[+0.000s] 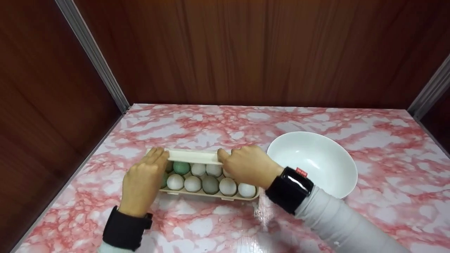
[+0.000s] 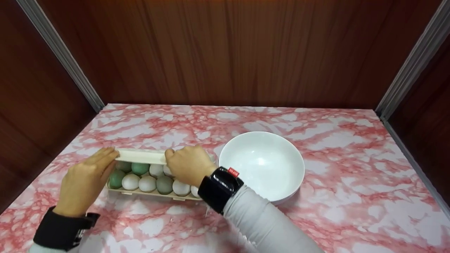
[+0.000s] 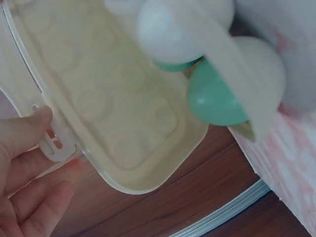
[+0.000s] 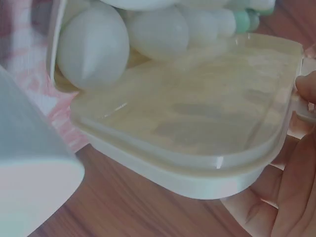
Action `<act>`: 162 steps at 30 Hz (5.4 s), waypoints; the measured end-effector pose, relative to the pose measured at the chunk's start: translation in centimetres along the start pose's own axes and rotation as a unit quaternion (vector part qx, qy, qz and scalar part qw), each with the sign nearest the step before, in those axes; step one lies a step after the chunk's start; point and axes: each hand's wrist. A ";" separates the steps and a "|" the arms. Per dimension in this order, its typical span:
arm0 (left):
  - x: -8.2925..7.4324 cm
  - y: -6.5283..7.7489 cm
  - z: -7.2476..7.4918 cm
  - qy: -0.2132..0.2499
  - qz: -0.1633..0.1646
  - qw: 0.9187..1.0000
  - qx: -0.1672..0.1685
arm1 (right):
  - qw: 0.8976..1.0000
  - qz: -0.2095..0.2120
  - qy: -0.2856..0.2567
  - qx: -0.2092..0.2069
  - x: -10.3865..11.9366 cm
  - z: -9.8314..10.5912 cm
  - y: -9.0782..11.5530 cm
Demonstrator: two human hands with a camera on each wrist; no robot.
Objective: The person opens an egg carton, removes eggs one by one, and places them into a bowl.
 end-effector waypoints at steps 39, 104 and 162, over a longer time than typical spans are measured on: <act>-1.3 -5.3 -3.8 0.179 0.179 0.964 -0.086 | 0.940 -0.123 -0.312 0.069 -5.1 0.1 -3.4; -1.8 -1.8 -3.4 0.130 0.085 0.988 -0.021 | 0.933 -0.109 -0.330 0.093 -6.2 1.8 -2.0; -12.3 -3.8 -6.2 0.179 -0.168 0.929 0.279 | 0.643 -0.423 -0.633 0.087 -8.8 -3.7 21.9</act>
Point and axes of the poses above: each hand's wrist, its own y-axis away from the middle knuckle, its own z-axis out of the back of the hand, x = y × z, and after that the axes turned 9 degrees about y, right-handed
